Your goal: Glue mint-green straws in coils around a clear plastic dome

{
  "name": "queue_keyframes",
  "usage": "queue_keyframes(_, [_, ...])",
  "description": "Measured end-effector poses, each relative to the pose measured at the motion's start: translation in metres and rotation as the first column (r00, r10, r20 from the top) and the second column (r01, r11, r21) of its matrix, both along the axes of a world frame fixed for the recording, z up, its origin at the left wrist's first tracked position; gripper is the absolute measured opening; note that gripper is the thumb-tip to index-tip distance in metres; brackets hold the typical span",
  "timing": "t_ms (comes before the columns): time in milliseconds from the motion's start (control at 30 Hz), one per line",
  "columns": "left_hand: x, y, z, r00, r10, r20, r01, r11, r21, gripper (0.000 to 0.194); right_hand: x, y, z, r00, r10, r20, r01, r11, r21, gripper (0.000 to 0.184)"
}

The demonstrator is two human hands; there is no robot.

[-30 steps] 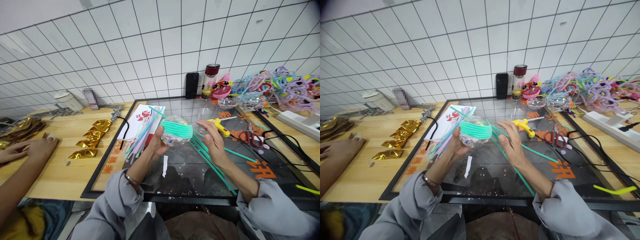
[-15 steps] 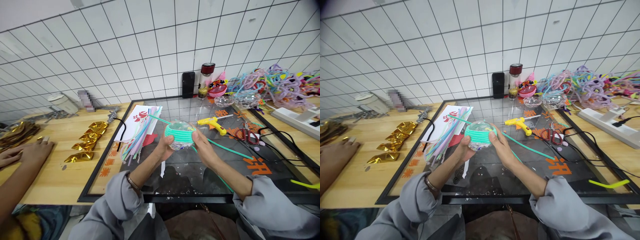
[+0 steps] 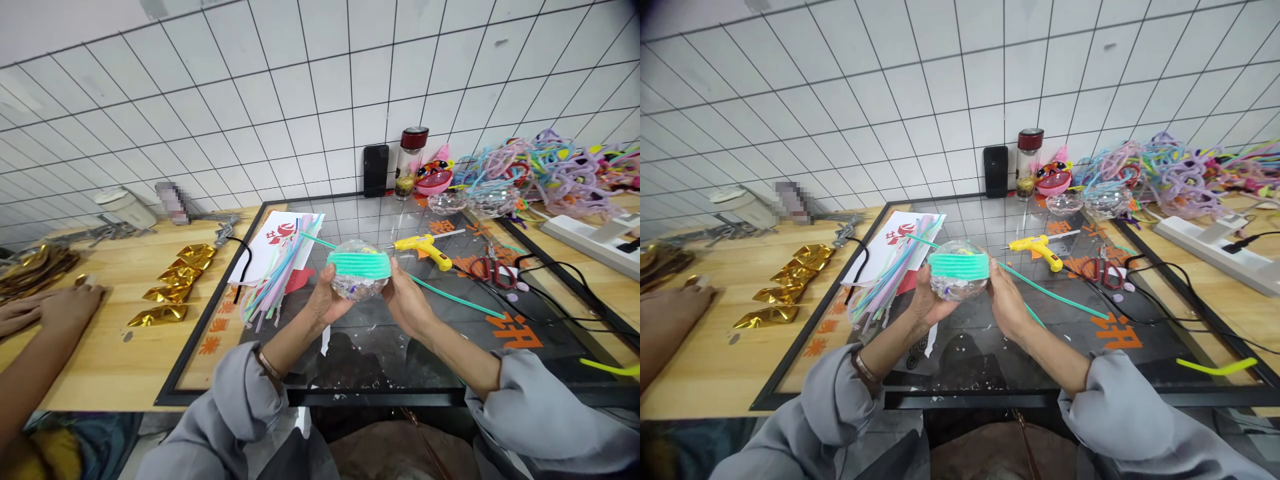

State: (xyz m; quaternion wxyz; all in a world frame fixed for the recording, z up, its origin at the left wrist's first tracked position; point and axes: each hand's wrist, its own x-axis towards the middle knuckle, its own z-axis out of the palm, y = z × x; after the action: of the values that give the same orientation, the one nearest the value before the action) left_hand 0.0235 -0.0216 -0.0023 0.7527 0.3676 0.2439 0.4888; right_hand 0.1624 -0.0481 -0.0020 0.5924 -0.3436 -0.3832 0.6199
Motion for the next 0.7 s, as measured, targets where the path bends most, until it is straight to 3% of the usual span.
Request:
queue_keyframes(200, [0.004,-0.004,0.004,0.996,0.012,-0.09,-0.005,0.996,0.087,0.09,-0.002,0.005,-0.007,0.998,-0.059,0.008,0.06,0.996,-0.059,0.061])
queue_keyframes(367, [0.005,-0.006,0.006,0.985,0.116,-0.129,-0.093,0.98,0.175,0.09,0.001,0.003,-0.007,0.994,-0.049,0.094,0.045,0.998,0.049,0.064])
queue_keyframes(500, [0.001,-0.001,0.001,0.932,0.284,-0.226,-0.207,0.927,0.311,0.093,0.006,-0.003,-0.002,0.986,-0.02,0.166,-0.001,0.992,0.124,0.059])
queue_keyframes(700, [-0.003,0.0,0.005,0.828,0.425,-0.366,-0.197,0.832,0.519,0.088,0.009,-0.002,0.001,0.974,0.023,0.226,-0.046,0.994,0.098,0.059])
